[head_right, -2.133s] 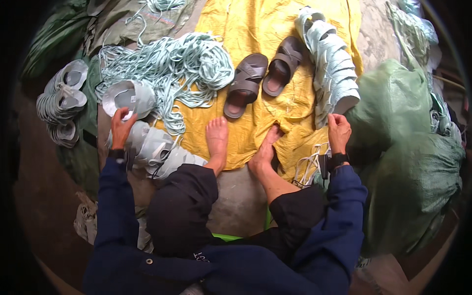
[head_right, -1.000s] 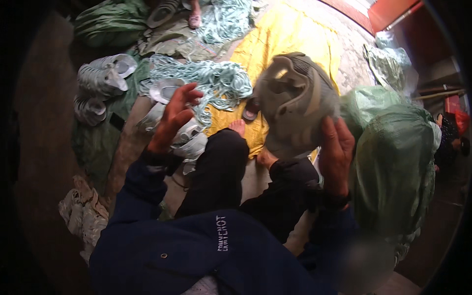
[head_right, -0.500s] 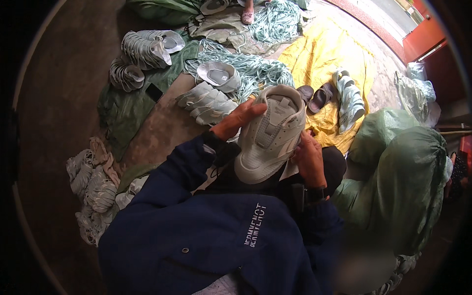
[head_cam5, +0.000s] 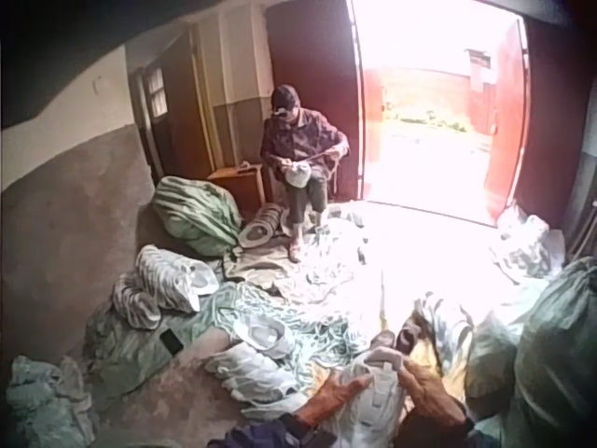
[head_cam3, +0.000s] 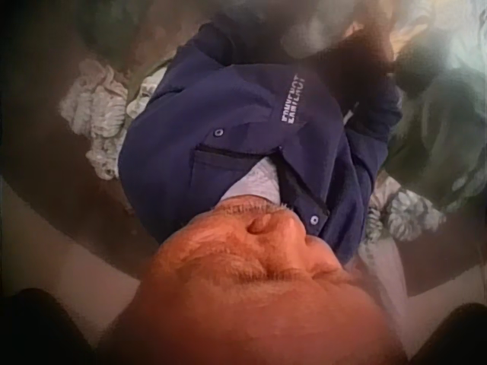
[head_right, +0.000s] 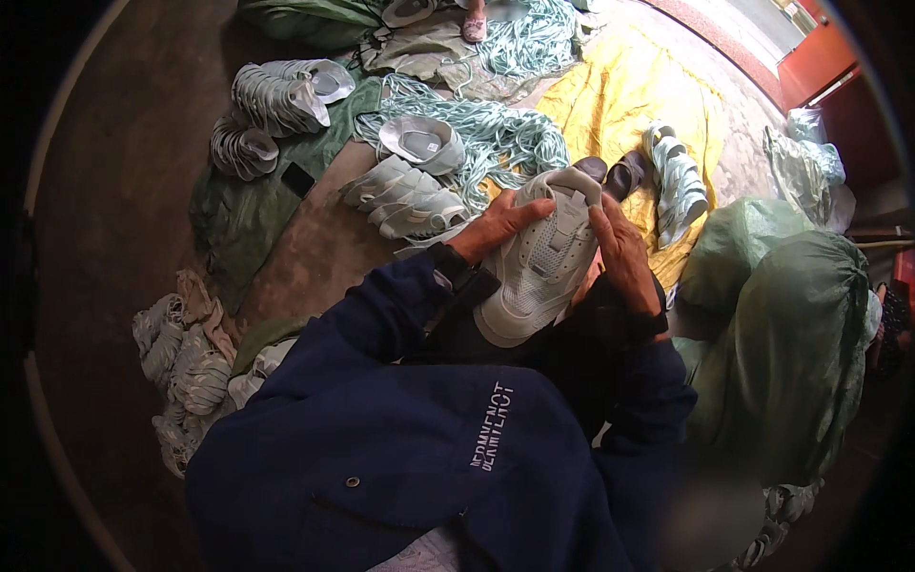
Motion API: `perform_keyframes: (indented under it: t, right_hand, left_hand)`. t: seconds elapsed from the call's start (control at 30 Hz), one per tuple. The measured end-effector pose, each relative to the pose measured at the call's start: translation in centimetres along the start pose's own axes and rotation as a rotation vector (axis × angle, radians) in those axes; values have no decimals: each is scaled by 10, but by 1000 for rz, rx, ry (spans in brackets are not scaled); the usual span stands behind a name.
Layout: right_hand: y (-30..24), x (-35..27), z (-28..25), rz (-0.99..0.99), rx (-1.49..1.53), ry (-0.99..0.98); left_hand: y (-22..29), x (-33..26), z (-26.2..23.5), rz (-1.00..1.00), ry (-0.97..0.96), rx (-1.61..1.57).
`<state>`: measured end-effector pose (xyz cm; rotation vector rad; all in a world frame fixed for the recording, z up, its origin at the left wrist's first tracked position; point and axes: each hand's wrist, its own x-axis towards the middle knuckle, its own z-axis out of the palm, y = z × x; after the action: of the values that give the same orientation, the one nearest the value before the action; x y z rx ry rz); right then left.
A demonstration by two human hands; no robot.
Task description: Threading and tying laces on white shoe uppers.
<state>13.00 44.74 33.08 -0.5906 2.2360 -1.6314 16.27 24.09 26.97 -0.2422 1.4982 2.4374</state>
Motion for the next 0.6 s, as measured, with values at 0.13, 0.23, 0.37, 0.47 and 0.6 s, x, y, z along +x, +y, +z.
perform_keyframes:
  t: [0.13, 0.23, 0.37, 0.47, 0.6]
  right_hand:
    - [11, -11, -11, 72, -426, -16]
    - [16, -20, -13, 75, -380, 75]
    - [15, -26, -15, 125, -464, 79]
    - [13, -31, -14, 160, -636, 52]
    - [12, -35, -8, 0, -482, 136]
  left_hand:
    - [-13, 2, 8, 95, -172, -6]
    - [-23, 5, 13, 54, -96, -4]
    - [-30, 6, 16, 44, -79, -1]
    - [-30, 1, 19, 80, -65, 51]
    - [-26, -7, 20, 127, -26, 178]
